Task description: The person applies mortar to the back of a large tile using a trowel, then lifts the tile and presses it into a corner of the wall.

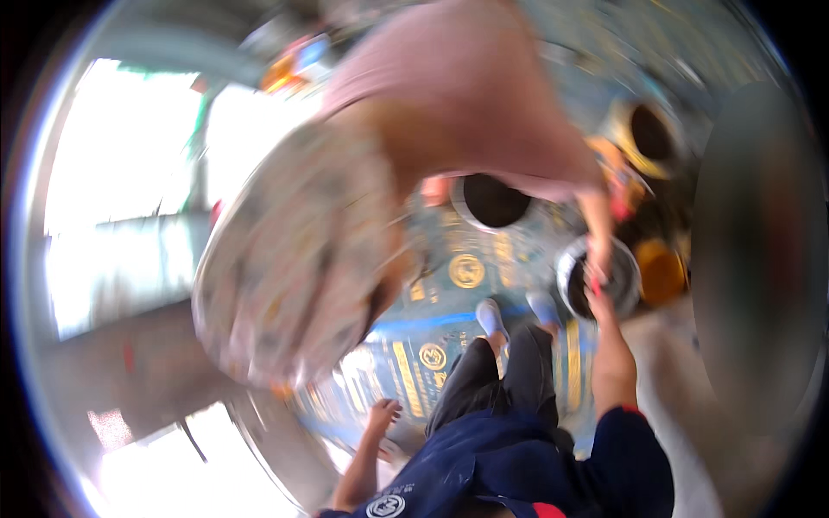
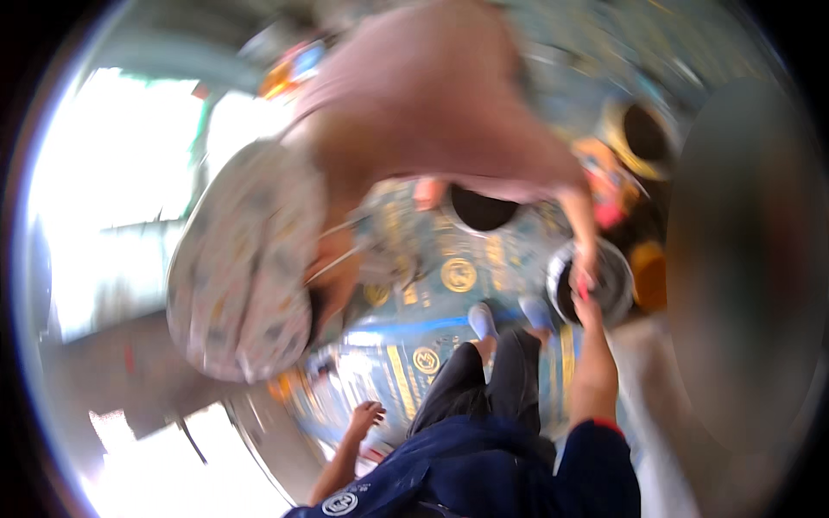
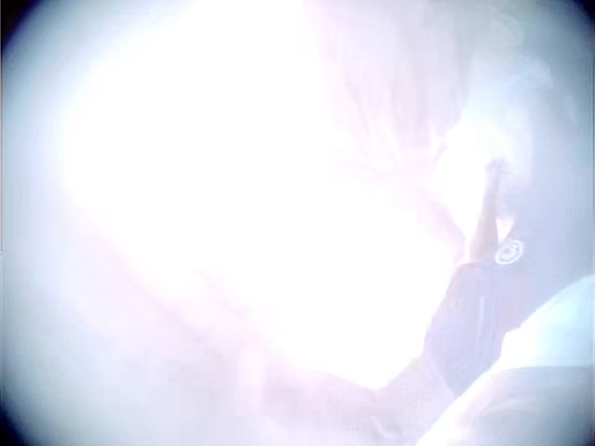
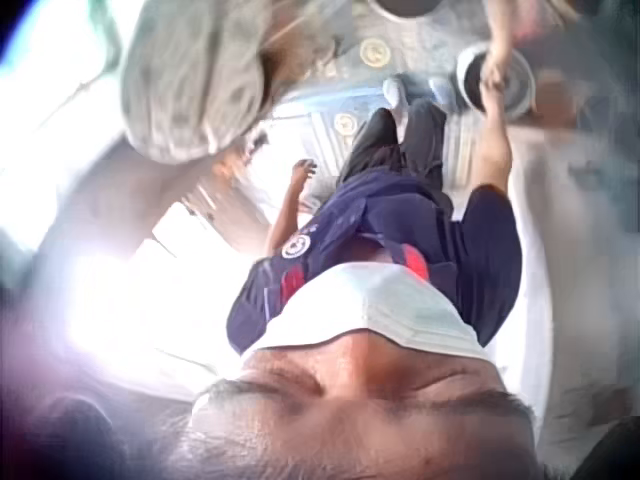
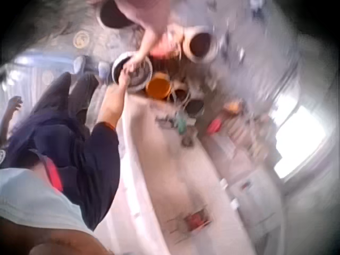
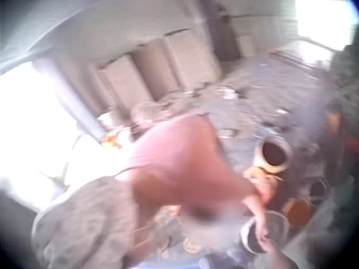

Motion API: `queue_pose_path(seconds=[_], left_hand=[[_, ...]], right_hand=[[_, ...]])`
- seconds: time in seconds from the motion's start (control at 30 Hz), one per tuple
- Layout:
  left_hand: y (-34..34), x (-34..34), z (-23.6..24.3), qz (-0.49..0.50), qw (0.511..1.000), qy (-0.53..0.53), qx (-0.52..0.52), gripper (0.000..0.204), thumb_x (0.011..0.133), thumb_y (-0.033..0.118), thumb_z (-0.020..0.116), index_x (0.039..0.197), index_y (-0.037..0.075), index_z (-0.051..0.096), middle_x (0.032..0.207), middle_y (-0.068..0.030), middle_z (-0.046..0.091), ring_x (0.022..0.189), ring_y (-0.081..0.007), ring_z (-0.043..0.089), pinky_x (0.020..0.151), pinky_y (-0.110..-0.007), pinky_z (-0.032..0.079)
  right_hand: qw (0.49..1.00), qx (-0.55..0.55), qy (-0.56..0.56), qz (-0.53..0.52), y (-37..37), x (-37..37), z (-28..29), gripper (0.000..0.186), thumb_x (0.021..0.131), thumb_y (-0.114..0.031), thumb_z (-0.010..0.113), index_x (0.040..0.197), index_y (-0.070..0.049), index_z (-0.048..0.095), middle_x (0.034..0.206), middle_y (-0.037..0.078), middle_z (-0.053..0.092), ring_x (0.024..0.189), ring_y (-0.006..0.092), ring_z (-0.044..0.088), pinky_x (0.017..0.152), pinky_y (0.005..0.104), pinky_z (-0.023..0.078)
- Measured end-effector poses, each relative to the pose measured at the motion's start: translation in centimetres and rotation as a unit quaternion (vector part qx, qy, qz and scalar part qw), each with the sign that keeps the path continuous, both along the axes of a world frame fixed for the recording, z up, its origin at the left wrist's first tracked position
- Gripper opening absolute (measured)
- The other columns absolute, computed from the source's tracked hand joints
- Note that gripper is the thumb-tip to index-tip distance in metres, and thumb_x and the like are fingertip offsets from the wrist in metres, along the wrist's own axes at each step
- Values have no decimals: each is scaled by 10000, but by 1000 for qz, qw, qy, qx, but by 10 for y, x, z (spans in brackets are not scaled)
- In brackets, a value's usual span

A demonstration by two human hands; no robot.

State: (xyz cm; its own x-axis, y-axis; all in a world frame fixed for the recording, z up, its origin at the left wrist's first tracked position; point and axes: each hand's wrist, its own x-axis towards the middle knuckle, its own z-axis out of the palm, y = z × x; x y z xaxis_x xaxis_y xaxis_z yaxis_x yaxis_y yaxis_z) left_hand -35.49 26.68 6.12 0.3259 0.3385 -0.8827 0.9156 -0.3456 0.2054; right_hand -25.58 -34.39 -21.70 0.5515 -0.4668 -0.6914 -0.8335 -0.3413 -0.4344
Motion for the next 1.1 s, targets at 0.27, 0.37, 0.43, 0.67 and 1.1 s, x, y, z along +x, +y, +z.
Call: queue_pose_path(seconds=[0.27,0.37,0.43,0.67,1.1], left_hand=[[-104,-238,22,330,937,-13,116,324,840,321,647,942,13,658,744,-55,651,600,-142,598,529,-291,483],[-178,-313,12,286,949,113,65,365,829,361,646,977,28,659,763,-54,652,613,-137,600,536,-293,487],[-212,-318,21,304,948,85,30,376,823,378,637,973,35,665,757,-52,648,617,-145,606,544,-301,495],[-263,-385,44,369,921,112,50,354,839,369,638,945,33,679,776,-50,655,638,-162,625,551,-311,509],[-251,-473,-1,550,819,18,162,249,841,257,670,854,9,652,710,-60,645,562,-144,584,515,-297,481]], right_hand=[[960,190,196,-67,-56,16,2,432,828,-482,664,673,-174,402,459,-23,283,319,146,319,319,304,247],[952,178,242,-58,-73,16,-7,377,863,-435,631,699,-192,393,466,-27,280,337,154,308,350,314,277],[949,183,251,-57,-87,20,-7,373,869,-413,617,691,-198,370,468,-31,280,347,152,308,365,314,288],[932,191,301,-61,-96,33,-21,349,854,-382,591,669,-209,350,467,-33,278,377,145,291,421,359,297],[966,171,181,-63,-78,50,13,352,810,-305,616,625,-194,337,453,-37,327,360,142,329,436,315,318]])
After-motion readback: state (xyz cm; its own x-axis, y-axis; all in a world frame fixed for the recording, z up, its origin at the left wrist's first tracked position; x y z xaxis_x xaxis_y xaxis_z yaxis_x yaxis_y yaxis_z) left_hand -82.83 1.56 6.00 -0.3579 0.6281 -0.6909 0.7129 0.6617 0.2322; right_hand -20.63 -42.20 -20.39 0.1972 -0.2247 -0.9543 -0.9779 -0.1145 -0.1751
